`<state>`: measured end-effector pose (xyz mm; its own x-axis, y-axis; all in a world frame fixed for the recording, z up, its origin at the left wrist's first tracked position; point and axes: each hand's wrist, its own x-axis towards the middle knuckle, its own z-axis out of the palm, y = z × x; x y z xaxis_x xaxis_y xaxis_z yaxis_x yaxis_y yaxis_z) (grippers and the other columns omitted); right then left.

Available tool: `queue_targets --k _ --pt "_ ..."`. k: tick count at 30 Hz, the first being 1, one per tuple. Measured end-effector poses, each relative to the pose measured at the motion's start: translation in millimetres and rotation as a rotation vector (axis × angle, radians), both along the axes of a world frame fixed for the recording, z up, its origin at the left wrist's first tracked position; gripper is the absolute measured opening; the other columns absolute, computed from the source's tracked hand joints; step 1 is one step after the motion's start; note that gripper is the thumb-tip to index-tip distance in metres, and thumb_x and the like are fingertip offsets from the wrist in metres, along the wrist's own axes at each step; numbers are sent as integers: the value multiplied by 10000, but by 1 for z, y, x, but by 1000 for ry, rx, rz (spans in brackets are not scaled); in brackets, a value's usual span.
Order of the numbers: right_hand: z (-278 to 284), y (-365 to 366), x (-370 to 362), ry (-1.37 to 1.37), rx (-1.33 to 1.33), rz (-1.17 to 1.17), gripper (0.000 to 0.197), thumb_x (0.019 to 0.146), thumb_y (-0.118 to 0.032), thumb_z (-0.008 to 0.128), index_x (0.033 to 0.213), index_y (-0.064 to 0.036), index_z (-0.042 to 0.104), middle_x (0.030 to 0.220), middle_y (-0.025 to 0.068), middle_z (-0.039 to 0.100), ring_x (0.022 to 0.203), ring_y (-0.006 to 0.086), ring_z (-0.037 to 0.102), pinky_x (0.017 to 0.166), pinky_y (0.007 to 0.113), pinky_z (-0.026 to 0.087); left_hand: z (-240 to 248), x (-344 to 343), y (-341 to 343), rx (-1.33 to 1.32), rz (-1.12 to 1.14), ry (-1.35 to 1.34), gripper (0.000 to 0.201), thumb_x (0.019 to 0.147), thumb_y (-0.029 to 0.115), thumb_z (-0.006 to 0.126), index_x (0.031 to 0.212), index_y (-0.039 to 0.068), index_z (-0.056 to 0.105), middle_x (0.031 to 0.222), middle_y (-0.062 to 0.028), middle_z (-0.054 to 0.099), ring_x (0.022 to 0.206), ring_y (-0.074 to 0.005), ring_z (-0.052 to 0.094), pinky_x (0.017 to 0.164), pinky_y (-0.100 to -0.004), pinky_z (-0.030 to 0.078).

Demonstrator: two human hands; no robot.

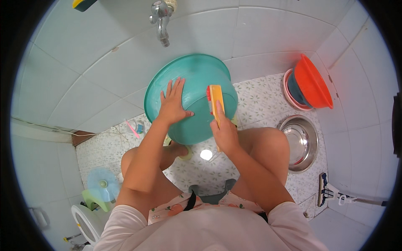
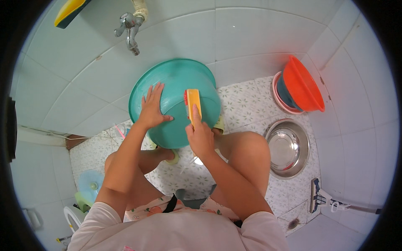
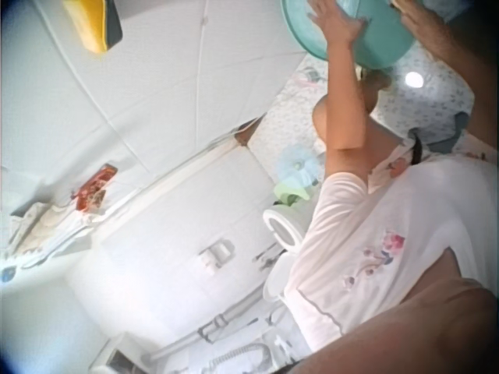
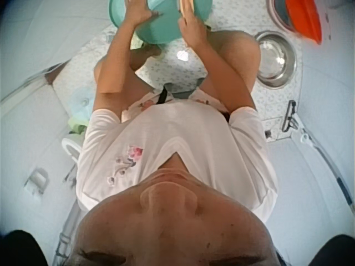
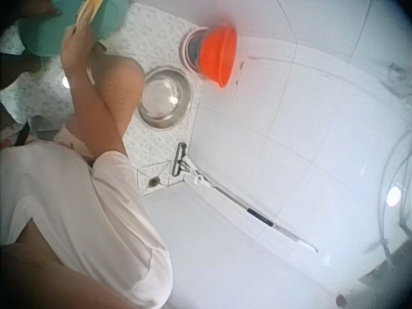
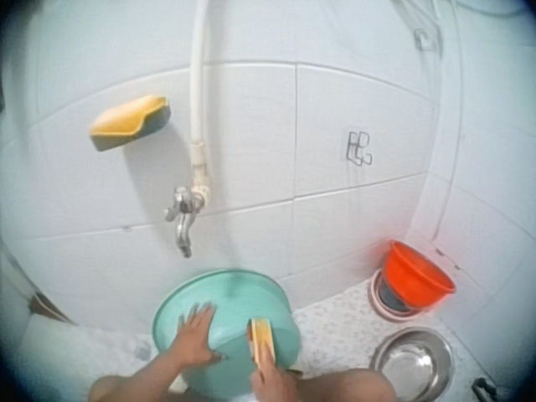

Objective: The person cleans a plastic basin by scrubbing its interior and exterior surfaces with a brush, rubbing soap onto the brush, and scrubbing the basin again.

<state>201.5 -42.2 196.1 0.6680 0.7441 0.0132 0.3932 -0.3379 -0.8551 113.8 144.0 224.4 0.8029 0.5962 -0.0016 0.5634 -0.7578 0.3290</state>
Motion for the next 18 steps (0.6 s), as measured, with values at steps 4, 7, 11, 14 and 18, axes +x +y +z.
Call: queue_targets --k 4,7,11,14,18 --pt "11 6 -6 7 -67 45 670 856 -154 467 1465 -179 188 914 201 631 802 376 603 743 462 475 -8 -18 24 -44 54 -9 1180 497 247 870 1458 185 186 1529 -108 156 1410 -357 103 1084 -588 157" --pt "2 9 -7 -10 -43 35 672 859 -158 464 1467 -184 180 913 207 623 804 380 599 744 467 473 -9 -22 27 -99 85 8 1161 525 244 863 1458 204 173 1541 -72 111 1416 -339 69 1070 -631 161" --pt "7 14 -9 39 -108 22 661 868 -174 460 1467 -192 182 904 218 612 812 386 594 749 475 467 -13 -22 33 -118 127 -40 993 605 272 826 1428 171 279 1518 -100 187 1400 -351 138 1085 -571 197" --pt "6 18 -10 18 -95 10 650 878 -191 457 1468 -197 183 871 228 597 790 390 587 743 471 465 -23 -15 64 -187 121 -323 655 730 256 737 1308 118 462 1429 -140 349 1318 -365 305 1055 -487 288" --pt "12 22 -10 -8 -187 -40 623 874 -210 449 1461 -190 240 937 199 601 815 339 595 764 421 472 -20 1 85 101 230 -475 355 820 206 632 1143 71 574 1274 -150 493 1165 -353 450 967 -435 365"
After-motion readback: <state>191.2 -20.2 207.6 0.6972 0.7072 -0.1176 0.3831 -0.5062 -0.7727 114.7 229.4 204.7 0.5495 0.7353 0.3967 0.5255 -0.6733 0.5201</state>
